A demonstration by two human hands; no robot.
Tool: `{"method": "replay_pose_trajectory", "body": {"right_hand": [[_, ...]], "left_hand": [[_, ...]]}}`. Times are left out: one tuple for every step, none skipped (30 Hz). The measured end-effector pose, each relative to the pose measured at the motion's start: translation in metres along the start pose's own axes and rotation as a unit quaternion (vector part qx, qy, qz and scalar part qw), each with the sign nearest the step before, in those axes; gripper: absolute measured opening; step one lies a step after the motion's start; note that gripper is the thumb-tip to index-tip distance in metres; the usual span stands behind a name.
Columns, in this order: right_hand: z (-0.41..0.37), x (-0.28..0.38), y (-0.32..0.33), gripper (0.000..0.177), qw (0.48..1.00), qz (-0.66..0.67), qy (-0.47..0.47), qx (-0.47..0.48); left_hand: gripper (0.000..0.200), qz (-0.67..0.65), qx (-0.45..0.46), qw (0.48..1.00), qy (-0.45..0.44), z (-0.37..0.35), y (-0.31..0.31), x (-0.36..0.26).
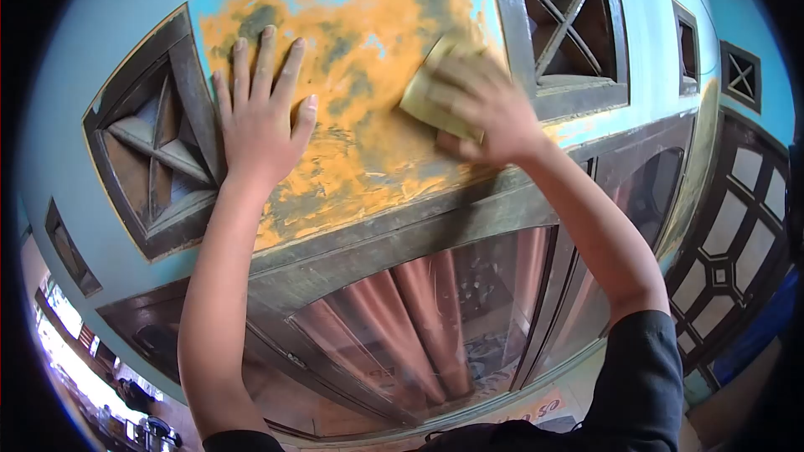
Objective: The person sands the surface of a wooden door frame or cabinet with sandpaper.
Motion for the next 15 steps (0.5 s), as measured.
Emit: {"method": "replay_pose_trajectory", "body": {"right_hand": [[-0.003, -0.017, 0.004, 0.067, 0.997, -0.033, -0.066, -0.025], [-0.005, -0.028, 0.005, 0.065, 0.982, -0.103, -0.142, -0.071], [-0.006, -0.023, -0.001, 0.063, 0.993, -0.052, -0.098, -0.044], [-0.003, -0.009, -0.003, 0.061, 0.998, -0.003, -0.054, -0.019], [0.000, 0.004, -0.003, 0.059, 0.999, 0.045, -0.011, 0.006], [0.002, 0.018, 0.003, 0.054, 0.993, 0.068, 0.083, 0.038], [-0.001, 0.009, 0.006, 0.053, 0.999, 0.032, 0.034, 0.026], [-0.006, -0.001, 0.007, 0.053, 1.000, -0.003, -0.017, 0.015], [-0.013, -0.009, 0.010, 0.052, 0.997, -0.036, -0.066, 0.005], [-0.021, -0.019, 0.013, 0.054, 0.990, -0.069, -0.120, 0.007], [-0.028, -0.020, 0.012, 0.055, 0.990, -0.064, -0.124, 0.008], [-0.036, -0.017, 0.008, 0.056, 0.990, -0.059, -0.129, 0.006], [-0.040, -0.015, 0.008, 0.057, 0.989, -0.056, -0.134, 0.005], [-0.043, -0.012, 0.005, 0.059, 0.991, -0.009, -0.130, 0.016], [-0.044, -0.011, 0.003, 0.059, 0.992, 0.003, -0.129, 0.017]], "left_hand": [[0.066, -0.006, -0.002, 1.000, -0.001, -0.001, 0.000, -0.003], [0.068, 0.005, 0.005, 1.000, -0.004, -0.001, -0.001, -0.009], [0.068, 0.008, 0.020, 1.000, -0.010, -0.002, 0.000, -0.017], [0.069, 0.012, 0.031, 0.999, -0.018, -0.002, 0.001, -0.027], [0.070, 0.015, 0.042, 0.999, -0.027, -0.001, 0.001, -0.037], [0.072, 0.001, 0.056, 0.998, -0.030, 0.001, 0.001, -0.046], [0.072, 0.000, 0.059, 0.998, -0.036, 0.003, 0.001, -0.053], [0.073, -0.002, 0.063, 0.997, -0.042, 0.005, 0.001, -0.060], [0.073, -0.004, 0.069, 0.997, -0.047, 0.006, 0.000, -0.065], [0.073, -0.008, 0.071, 0.996, -0.048, 0.008, 0.000, -0.068], [0.072, -0.006, 0.073, 0.996, -0.051, 0.010, 0.000, -0.071], [0.072, -0.003, 0.073, 0.996, -0.054, 0.012, 0.000, -0.075], [0.072, 0.000, 0.073, 0.996, -0.058, 0.015, 0.000, -0.079], [0.071, 0.004, 0.071, 0.996, -0.060, 0.019, -0.001, -0.083], [0.071, 0.007, 0.070, 0.995, -0.064, 0.023, -0.001, -0.088]]}}
Point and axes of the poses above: each hand's wrist, its own z-axis towards the middle knuckle, its own y-axis out of the back of the hand, x = y × z, the point moved 4 cm from there along z, towards the middle knuckle, and after that the axes turned 15 degrees about y, right-handed, at the moved point
